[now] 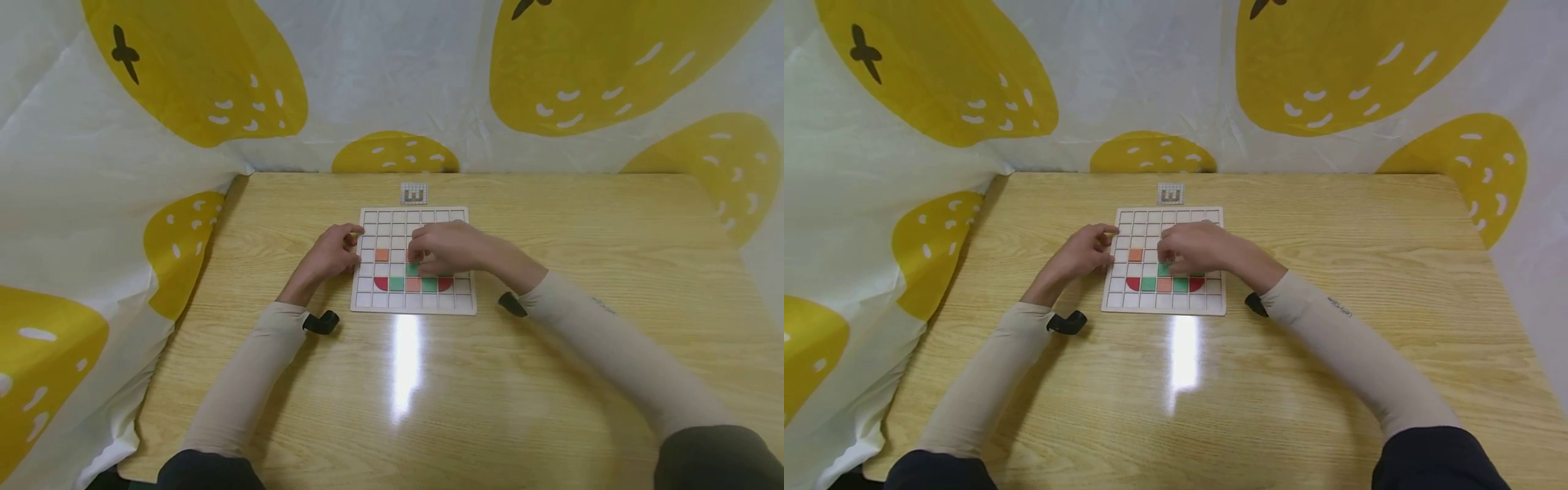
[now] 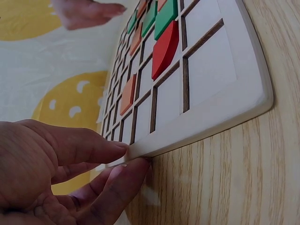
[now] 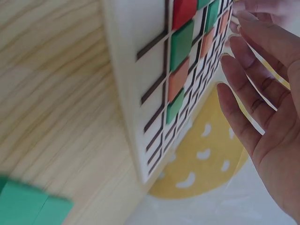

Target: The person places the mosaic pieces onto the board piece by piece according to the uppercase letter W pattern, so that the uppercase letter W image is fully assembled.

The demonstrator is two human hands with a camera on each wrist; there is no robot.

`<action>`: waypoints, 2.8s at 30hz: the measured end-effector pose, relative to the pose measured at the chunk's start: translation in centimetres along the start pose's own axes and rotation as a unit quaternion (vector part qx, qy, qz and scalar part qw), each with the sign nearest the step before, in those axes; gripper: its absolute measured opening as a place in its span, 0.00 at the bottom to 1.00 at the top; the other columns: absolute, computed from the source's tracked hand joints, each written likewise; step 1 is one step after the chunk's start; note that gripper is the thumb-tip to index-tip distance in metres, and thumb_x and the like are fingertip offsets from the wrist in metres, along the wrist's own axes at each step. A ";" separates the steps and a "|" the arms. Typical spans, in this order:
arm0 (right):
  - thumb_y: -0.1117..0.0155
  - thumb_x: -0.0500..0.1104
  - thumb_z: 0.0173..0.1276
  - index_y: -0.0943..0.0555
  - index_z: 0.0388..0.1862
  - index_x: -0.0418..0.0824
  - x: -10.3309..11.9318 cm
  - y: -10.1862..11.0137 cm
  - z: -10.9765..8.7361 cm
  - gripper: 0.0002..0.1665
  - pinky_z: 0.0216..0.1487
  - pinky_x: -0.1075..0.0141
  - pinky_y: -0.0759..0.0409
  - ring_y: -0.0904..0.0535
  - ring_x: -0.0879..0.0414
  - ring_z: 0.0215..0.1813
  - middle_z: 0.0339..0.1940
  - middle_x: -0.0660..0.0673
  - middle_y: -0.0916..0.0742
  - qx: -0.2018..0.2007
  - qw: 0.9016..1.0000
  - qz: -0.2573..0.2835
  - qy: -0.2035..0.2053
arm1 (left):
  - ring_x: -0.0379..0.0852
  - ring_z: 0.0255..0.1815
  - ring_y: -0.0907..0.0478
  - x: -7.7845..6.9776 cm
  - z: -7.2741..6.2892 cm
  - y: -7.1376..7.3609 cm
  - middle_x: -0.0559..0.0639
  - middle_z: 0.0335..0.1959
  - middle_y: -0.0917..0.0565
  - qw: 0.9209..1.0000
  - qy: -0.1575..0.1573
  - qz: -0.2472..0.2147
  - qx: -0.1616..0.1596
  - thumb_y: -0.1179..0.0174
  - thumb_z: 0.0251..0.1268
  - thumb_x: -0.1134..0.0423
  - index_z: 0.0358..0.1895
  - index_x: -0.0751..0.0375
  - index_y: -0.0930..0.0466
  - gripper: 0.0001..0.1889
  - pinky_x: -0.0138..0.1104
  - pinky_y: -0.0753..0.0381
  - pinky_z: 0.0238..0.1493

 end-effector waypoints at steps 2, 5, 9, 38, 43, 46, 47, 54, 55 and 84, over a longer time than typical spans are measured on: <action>0.27 0.46 0.65 0.14 0.43 0.49 -0.5 0.3 -0.7 0.09 0.43 0.59 0.19 0.21 0.58 0.44 0.40 0.54 0.15 -0.005 1.000 0.000 -0.004 | 0.53 0.48 0.27 0.0 0.0 0.0 0.59 0.57 0.29 1.000 -0.001 0.000 0.001 0.38 0.66 0.75 0.73 0.59 0.31 0.31 0.36 0.17 0.37; 0.27 0.46 0.65 0.14 0.43 0.49 -0.9 0.6 -1.7 0.09 0.44 0.58 0.20 0.22 0.58 0.42 0.40 0.54 0.15 -0.014 1.000 -0.005 -0.003 | 0.53 0.47 0.28 0.0 0.0 0.0 0.60 0.57 0.29 1.000 -0.002 -0.001 0.003 0.38 0.65 0.75 0.73 0.59 0.31 0.32 0.35 0.17 0.36; 0.26 0.45 0.65 0.14 0.42 0.48 -1.5 1.0 -3.0 0.08 0.43 0.58 0.20 0.20 0.57 0.41 0.38 0.54 0.15 -0.025 1.000 0.000 -0.001 | 0.53 0.47 0.28 0.1 0.0 0.0 0.60 0.57 0.29 1.000 -0.001 -0.001 0.004 0.38 0.65 0.75 0.73 0.59 0.31 0.32 0.35 0.18 0.35; 0.24 0.39 0.61 0.13 0.41 0.48 -8.1 2.2 -11.3 0.10 0.47 0.54 0.18 0.18 0.55 0.45 0.41 0.53 0.13 -0.052 0.993 -0.004 -0.106 | 0.53 0.45 0.28 0.0 0.1 0.0 0.60 0.57 0.29 1.000 -0.005 0.004 0.006 0.38 0.65 0.75 0.72 0.59 0.31 0.32 0.34 0.19 0.33; 0.25 0.38 0.63 0.12 0.43 0.48 -8.7 2.0 -12.2 0.10 0.49 0.51 0.17 0.17 0.53 0.47 0.43 0.52 0.13 -0.039 0.992 0.008 -0.122 | 0.53 0.46 0.28 -0.1 0.1 0.0 0.60 0.57 0.29 1.000 -0.007 0.003 0.007 0.38 0.65 0.75 0.73 0.59 0.31 0.32 0.34 0.18 0.34; 0.26 0.37 0.64 0.12 0.44 0.48 -9.1 1.6 -12.7 0.10 0.51 0.49 0.17 0.17 0.51 0.48 0.45 0.52 0.12 -0.028 0.991 0.018 -0.132 | 0.53 0.46 0.27 -0.1 0.1 0.0 0.60 0.57 0.29 1.000 -0.007 0.001 0.009 0.39 0.65 0.76 0.73 0.59 0.31 0.32 0.34 0.18 0.34; 0.27 0.37 0.64 0.12 0.44 0.48 -9.2 1.5 -12.9 0.11 0.52 0.48 0.17 0.17 0.51 0.49 0.46 0.51 0.12 -0.026 0.991 0.020 -0.133 | 0.53 0.47 0.27 -0.1 0.1 0.0 0.60 0.57 0.29 1.000 -0.007 0.001 0.009 0.39 0.65 0.76 0.73 0.60 0.31 0.32 0.34 0.18 0.34; 0.30 0.32 0.64 0.12 0.47 0.47 -9.5 1.0 -13.7 0.16 0.56 0.46 0.19 0.17 0.47 0.55 0.49 0.49 0.13 -0.029 0.992 0.027 -0.118 | 0.54 0.47 0.28 -0.1 0.1 -0.1 0.60 0.57 0.29 1.000 -0.006 -0.002 0.008 0.38 0.65 0.76 0.72 0.60 0.31 0.31 0.34 0.18 0.34; 0.30 0.31 0.63 0.12 0.48 0.48 -9.5 0.9 -13.8 0.17 0.55 0.47 0.18 0.17 0.47 0.54 0.49 0.49 0.13 -0.029 0.992 0.024 -0.117 | 0.54 0.47 0.28 -0.1 0.1 -0.1 0.60 0.57 0.29 1.000 -0.005 -0.002 0.008 0.38 0.65 0.76 0.72 0.60 0.31 0.31 0.34 0.18 0.34; 0.23 0.42 0.60 0.12 0.46 0.48 -10.5 1.3 -14.9 0.14 0.40 0.50 0.17 0.16 0.54 0.43 0.41 0.51 0.15 -0.041 0.986 -0.032 -0.161 | 0.54 0.45 0.27 -0.1 -0.1 0.0 0.60 0.57 0.30 1.000 -0.004 -0.012 0.007 0.38 0.65 0.76 0.73 0.59 0.31 0.32 0.35 0.18 0.34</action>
Point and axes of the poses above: each hand's wrist, its own z-axis towards the middle knuckle, its own y-axis out of the back of the hand, x = y × z, the point moved 10 cm from there along z, towards the middle knuckle
